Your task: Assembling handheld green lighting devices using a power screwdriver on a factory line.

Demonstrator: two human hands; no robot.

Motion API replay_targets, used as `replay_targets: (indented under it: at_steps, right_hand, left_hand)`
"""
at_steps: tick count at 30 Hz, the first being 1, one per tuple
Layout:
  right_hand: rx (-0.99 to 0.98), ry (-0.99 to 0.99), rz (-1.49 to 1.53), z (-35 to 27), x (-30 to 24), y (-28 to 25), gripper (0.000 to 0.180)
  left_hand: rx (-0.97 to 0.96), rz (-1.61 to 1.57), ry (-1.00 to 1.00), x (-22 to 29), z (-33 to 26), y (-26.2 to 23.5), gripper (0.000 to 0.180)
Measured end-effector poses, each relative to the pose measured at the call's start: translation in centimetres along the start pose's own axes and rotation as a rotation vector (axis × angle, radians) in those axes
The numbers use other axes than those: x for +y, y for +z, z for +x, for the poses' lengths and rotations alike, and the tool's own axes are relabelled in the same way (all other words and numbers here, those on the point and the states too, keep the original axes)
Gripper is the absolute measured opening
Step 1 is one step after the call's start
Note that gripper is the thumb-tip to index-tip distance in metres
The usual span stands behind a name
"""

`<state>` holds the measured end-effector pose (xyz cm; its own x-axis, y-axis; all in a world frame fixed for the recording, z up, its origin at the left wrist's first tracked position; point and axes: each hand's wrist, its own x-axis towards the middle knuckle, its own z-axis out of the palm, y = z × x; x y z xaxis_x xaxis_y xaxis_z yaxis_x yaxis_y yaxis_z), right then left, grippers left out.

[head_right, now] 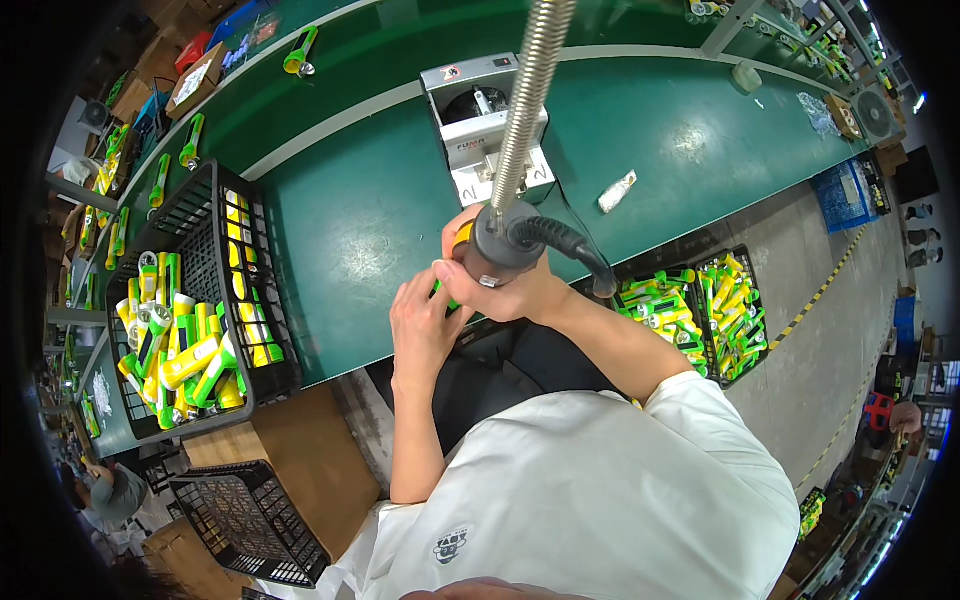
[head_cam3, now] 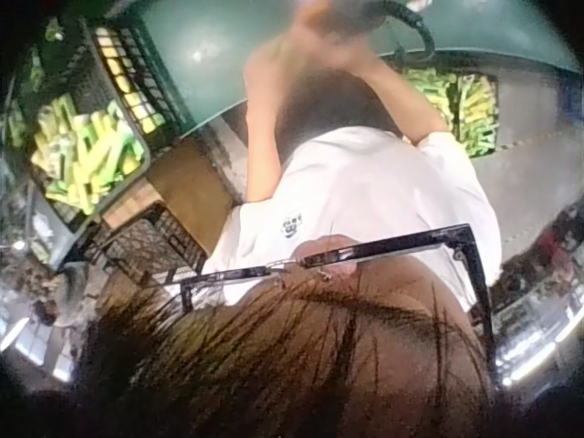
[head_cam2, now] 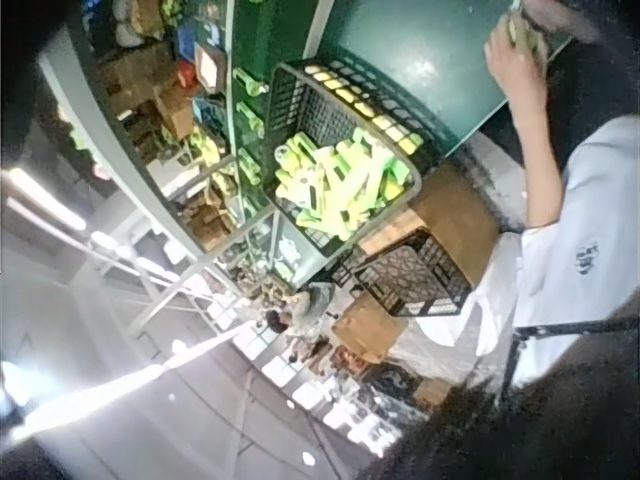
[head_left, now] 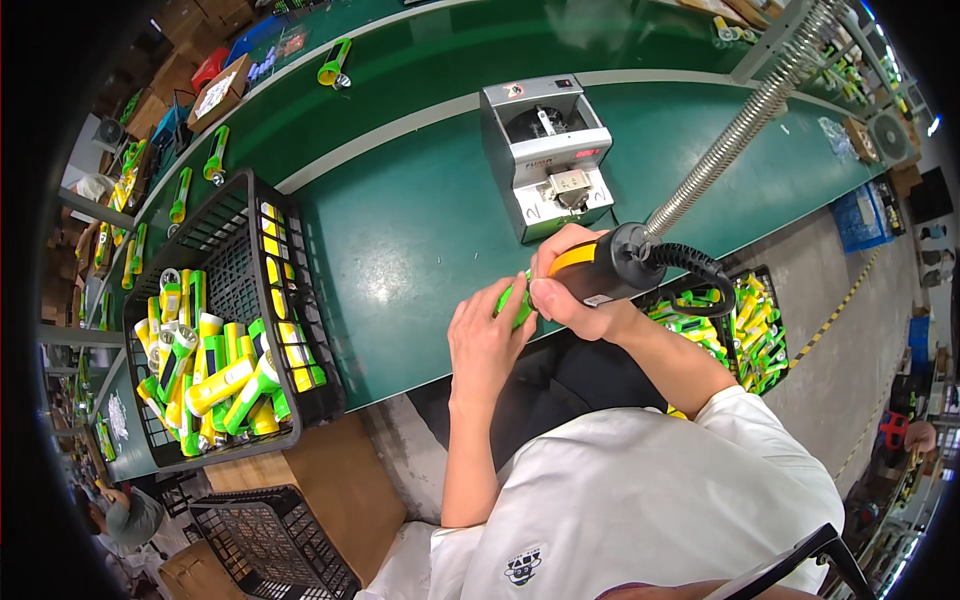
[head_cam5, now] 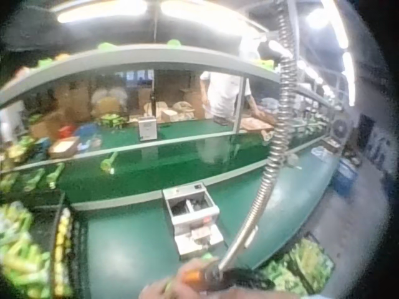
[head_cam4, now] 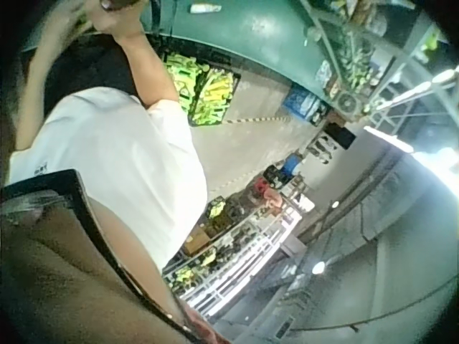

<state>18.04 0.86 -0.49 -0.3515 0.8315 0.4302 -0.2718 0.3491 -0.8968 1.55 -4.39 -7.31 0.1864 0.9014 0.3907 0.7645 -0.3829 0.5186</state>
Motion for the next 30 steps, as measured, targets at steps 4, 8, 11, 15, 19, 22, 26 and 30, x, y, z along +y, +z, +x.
replay_targets:
  at_steps: [4, 8, 11, 15, 19, 22, 26, 30]
  right_hand:
    - [0.090, -0.102, -0.261, 0.0, -0.5, 0.3, 0.023]
    - [0.092, -0.021, -0.132, 1.4, -1.0, -0.6, 0.027]
    - [0.198, -0.187, 0.314, 3.8, -5.7, -4.0, 0.029]
    - [0.341, -0.204, 0.340, 4.4, -9.2, -12.3, 0.026]
    - [0.480, -0.247, 0.152, 2.9, -7.7, -19.3, 0.022]
    - [0.656, -0.208, 0.036, 2.2, -6.9, -23.1, 0.022]
    - [0.926, -0.151, -0.220, 2.3, -8.9, -25.7, 0.028]
    - [1.080, -0.094, -0.323, 2.4, -10.1, -27.3, 0.034]
  left_hand:
    - [-0.003, -0.003, 0.011, 0.0, 0.3, 0.2, 0.051]
    - [0.004, -0.068, -0.043, -0.9, 0.6, -0.9, 0.047]
    - [0.030, -0.187, -0.251, -0.7, 0.6, -5.2, 0.043]
    - [0.131, -0.237, -0.397, -1.4, 2.7, -11.2, 0.042]
    - [0.239, -0.315, -0.365, -5.9, 12.0, -11.6, 0.046]
    - [0.155, -0.309, -0.480, -8.3, 24.9, -8.6, 0.045]
    - [-0.009, -0.216, -0.345, -11.7, 44.6, -0.4, 0.041]
    - [-0.008, -0.281, -0.328, -16.8, 60.0, 12.2, 0.055]
